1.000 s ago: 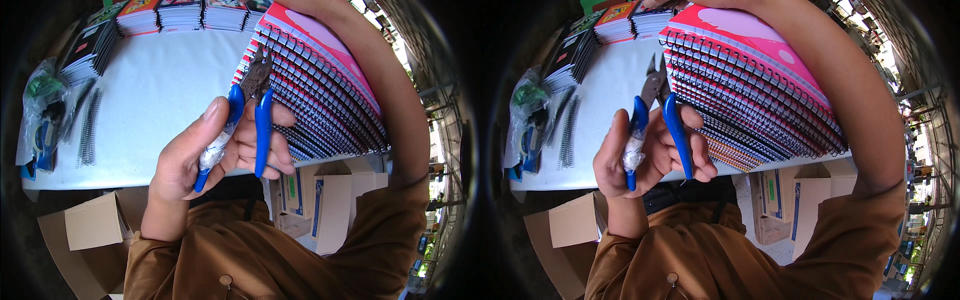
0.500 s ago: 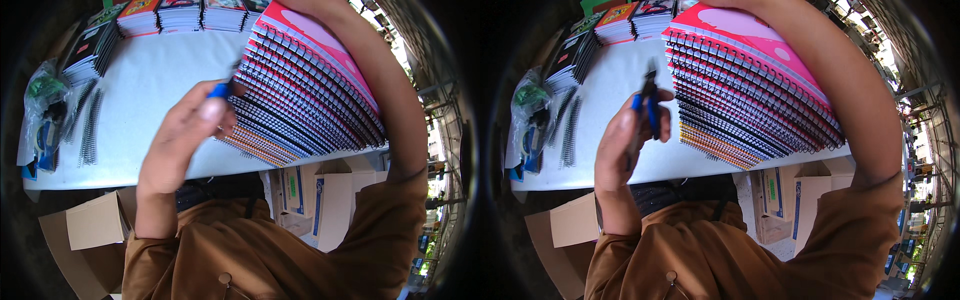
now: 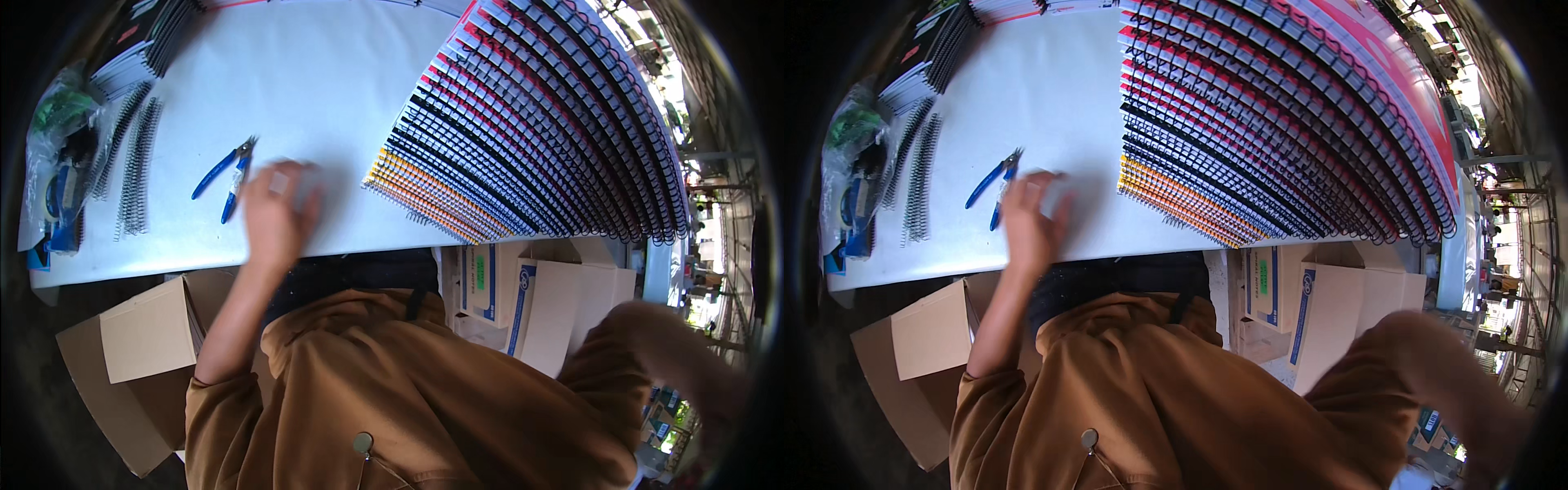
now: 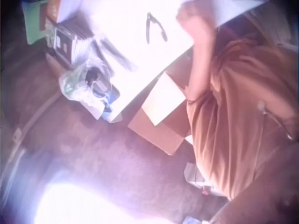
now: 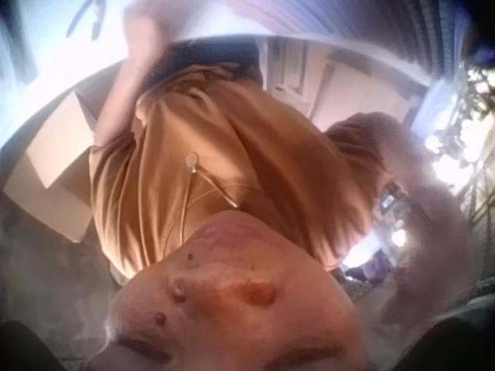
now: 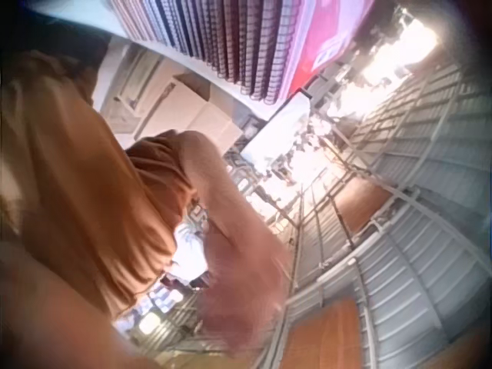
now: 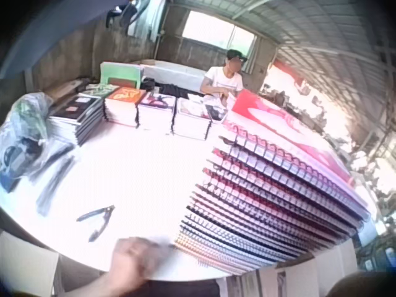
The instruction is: The person trims the ends of wire spirals on bound notebooks using pliers and stacks them on a table.
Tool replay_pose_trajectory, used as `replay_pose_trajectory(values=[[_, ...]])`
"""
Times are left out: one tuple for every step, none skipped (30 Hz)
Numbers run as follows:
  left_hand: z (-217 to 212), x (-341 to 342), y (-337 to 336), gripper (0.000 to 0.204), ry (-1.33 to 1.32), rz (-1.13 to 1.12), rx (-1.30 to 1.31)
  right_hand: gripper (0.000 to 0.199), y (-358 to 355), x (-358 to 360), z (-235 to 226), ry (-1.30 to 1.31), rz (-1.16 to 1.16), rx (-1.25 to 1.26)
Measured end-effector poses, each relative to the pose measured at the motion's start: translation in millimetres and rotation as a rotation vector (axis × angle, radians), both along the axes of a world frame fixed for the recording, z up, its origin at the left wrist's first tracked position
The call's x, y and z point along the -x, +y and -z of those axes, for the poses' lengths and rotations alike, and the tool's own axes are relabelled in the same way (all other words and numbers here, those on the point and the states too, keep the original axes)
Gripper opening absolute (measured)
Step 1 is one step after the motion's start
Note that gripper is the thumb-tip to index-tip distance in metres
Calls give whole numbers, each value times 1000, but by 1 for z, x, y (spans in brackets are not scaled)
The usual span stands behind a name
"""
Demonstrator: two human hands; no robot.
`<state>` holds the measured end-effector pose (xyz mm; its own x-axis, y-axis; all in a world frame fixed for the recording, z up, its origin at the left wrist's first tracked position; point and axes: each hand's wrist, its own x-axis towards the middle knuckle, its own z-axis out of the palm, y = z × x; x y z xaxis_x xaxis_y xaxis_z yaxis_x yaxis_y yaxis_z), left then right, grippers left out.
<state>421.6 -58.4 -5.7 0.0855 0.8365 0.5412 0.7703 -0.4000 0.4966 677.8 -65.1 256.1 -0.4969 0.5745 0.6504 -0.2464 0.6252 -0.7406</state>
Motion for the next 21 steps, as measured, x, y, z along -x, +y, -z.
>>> replay_pose_trajectory(values=[[0,-18,-12,20,8,136,52,22,-16,-5,23,15,-43,84],[1,-42,-20,20,-14,260,68,22,-39,-12,40,11,-46,171],[3,-60,-29,20,11,298,90,22,-56,-16,64,18,-49,308],[17,-65,-40,25,31,230,126,22,-59,-13,107,51,-107,516],[16,-86,-38,28,-3,234,138,22,-81,-14,128,58,-28,714],[24,-94,-40,31,13,167,163,22,-87,-15,168,140,24,986],[28,-102,-38,31,14,176,165,22,-95,-16,202,290,136,1305],[32,-110,-35,34,44,144,192,21,-106,-20,231,449,254,1620],[35,-115,-33,37,75,109,218,21,-113,-25,255,457,257,1620],[38,-119,-32,37,80,117,221,22,-121,-29,274,561,270,1735],[39,-120,-31,35,80,86,184,23,-123,-28,282,666,273,1851],[40,-121,-32,34,80,55,147,23,-125,-27,287,672,266,1855],[40,-122,-34,34,89,55,150,24,-124,-26,291,655,271,1816],[39,-123,-34,33,72,52,128,25,-123,-23,294,643,277,1775],[38,-123,-34,32,55,49,106,25,-120,-19,294,656,271,1776],[37,-121,-34,32,66,54,106,25,-117,-16,293,686,279,1759],[35,-119,-33,31,38,76,130,25,-113,-14,290,711,289,1740],[32,-116,-32,30,10,99,154,25,-110,-13,288,719,287,1740],[28,-107,-33,28,-60,182,235,25,-108,-11,287,682,272,1673],[28,-98,-34,28,-58,180,234,26,-103,-8,283,638,254,1605],[29,-89,-37,25,-478,277,478,29,-98,-3,277,595,300,1545]])
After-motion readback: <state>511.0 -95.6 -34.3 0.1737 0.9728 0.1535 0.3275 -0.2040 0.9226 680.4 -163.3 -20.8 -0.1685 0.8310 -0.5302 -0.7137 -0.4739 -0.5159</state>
